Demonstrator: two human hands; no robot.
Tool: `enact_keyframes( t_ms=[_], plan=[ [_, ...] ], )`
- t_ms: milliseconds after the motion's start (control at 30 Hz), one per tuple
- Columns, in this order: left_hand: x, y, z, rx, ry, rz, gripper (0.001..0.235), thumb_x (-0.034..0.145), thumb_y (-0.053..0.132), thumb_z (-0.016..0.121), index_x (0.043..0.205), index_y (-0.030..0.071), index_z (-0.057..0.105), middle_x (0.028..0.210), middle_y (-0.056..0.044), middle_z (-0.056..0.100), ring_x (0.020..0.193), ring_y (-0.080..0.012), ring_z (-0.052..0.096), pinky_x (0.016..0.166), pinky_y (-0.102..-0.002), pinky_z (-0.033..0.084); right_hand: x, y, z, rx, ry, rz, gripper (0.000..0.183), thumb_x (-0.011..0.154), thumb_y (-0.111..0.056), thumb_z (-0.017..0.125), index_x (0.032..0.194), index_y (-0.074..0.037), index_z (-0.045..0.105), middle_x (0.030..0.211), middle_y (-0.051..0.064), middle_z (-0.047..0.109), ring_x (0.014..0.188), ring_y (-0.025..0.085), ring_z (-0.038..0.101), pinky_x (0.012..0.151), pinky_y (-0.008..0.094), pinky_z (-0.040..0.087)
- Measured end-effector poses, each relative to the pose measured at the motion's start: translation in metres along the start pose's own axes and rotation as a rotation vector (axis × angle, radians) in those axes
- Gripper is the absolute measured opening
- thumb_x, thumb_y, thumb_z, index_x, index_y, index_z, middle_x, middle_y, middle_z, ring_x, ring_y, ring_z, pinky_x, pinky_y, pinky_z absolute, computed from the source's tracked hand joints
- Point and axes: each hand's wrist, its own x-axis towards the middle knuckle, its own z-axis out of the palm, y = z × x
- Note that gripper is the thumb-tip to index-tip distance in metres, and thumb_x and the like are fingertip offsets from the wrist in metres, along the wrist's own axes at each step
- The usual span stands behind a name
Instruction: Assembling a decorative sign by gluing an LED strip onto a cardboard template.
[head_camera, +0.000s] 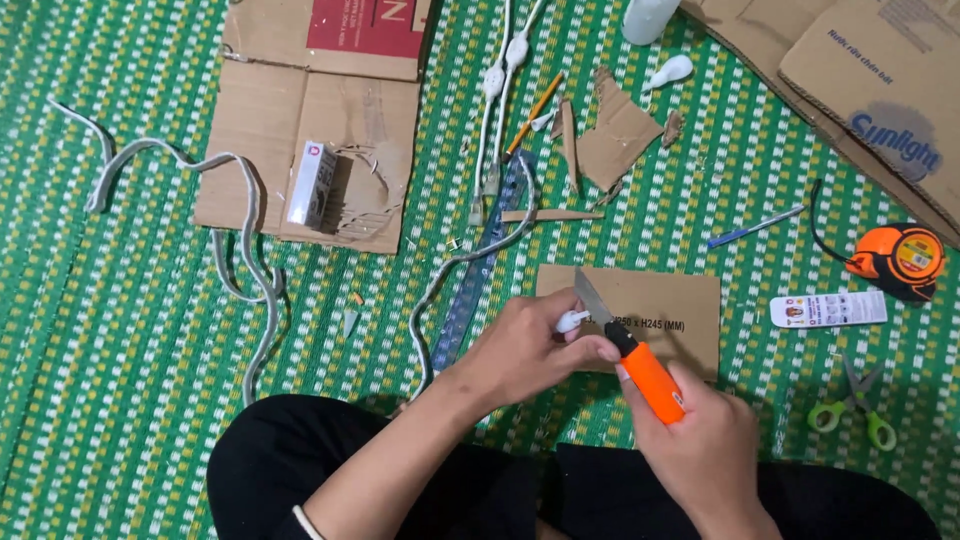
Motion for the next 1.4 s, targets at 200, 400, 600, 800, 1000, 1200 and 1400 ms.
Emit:
enact_keyframes(
  t_ms=[200,400,600,800,1000,1200,1400],
  plan=[
    [-0.004,-0.001,-0.003,-0.064,-0.045,0.093,0.029,0.081,0.029,0.082,0.096,0.008,0.069,0.063,0.003,0.054,0.052,-0.0129,0.05,0.05,-0.029,0.042,0.0,-0.003,-0.009,0.072,0.049,-0.137,0.012,0.076,-0.014,0.082,0.082,-0.006,0.075,0.047,0.006,0.063,0.033,0.022,0.049,0.039,0.036,0.039],
    [-0.008,0.002,-0.003,-0.044,-0.105,0.168,0.026,0.09,0.03,0.074,0.086,0.007,0.062,0.062,0.001,0.055,0.051,-0.0157,0.052,0.049,-0.031,0.044,-0.003,-0.006,-0.017,0.015,-0.032,-0.057,0.012,0.077,-0.016,0.08,0.087,-0.012,0.076,0.05,0.004,0.066,0.036,0.021,0.048,0.041,0.036,0.039],
    [-0.011,0.008,-0.006,-0.039,-0.116,0.174,0.028,0.088,0.035,0.073,0.088,0.008,0.064,0.061,0.002,0.056,0.051,-0.0157,0.054,0.049,-0.03,0.045,-0.007,-0.005,-0.015,0.068,-0.018,-0.094,0.012,0.077,-0.011,0.081,0.087,-0.008,0.076,0.057,0.004,0.069,0.037,0.018,0.049,0.041,0.034,0.039],
    [-0.015,0.014,-0.004,-0.081,0.076,0.395,0.026,0.084,0.031,0.078,0.079,0.008,0.065,0.056,0.003,0.054,0.048,-0.0145,0.051,0.047,-0.029,0.042,-0.012,-0.004,-0.011,0.008,0.011,-0.068,0.012,0.077,-0.016,0.082,0.081,-0.008,0.074,0.047,0.005,0.062,0.035,0.022,0.045,0.04,0.037,0.036],
    [-0.018,0.012,0.0,-0.156,0.1,0.398,0.036,0.081,0.027,0.08,0.065,0.009,0.054,0.054,0.003,0.052,0.045,-0.0143,0.047,0.045,-0.028,0.041,-0.019,-0.006,-0.007,0.101,0.03,-0.009,0.009,0.076,-0.008,0.08,0.084,-0.005,0.079,0.047,0.004,0.064,0.037,0.016,0.045,0.039,0.031,0.036],
    [-0.018,0.013,0.003,-0.188,0.125,0.419,0.035,0.079,0.027,0.082,0.069,0.008,0.055,0.055,0.002,0.055,0.044,-0.013,0.048,0.044,-0.027,0.04,-0.021,-0.006,-0.009,0.066,0.022,-0.011,0.007,0.077,-0.008,0.081,0.083,-0.007,0.077,0.049,0.004,0.065,0.037,0.017,0.049,0.04,0.032,0.038],
    [-0.019,0.014,0.003,-0.175,0.132,0.416,0.032,0.078,0.027,0.082,0.072,0.007,0.058,0.055,0.002,0.054,0.044,-0.0128,0.047,0.044,-0.027,0.038,-0.023,-0.004,-0.01,0.077,0.038,-0.064,0.007,0.076,-0.008,0.08,0.077,-0.005,0.074,0.046,0.004,0.062,0.035,0.018,0.046,0.039,0.033,0.036]
  ],
)
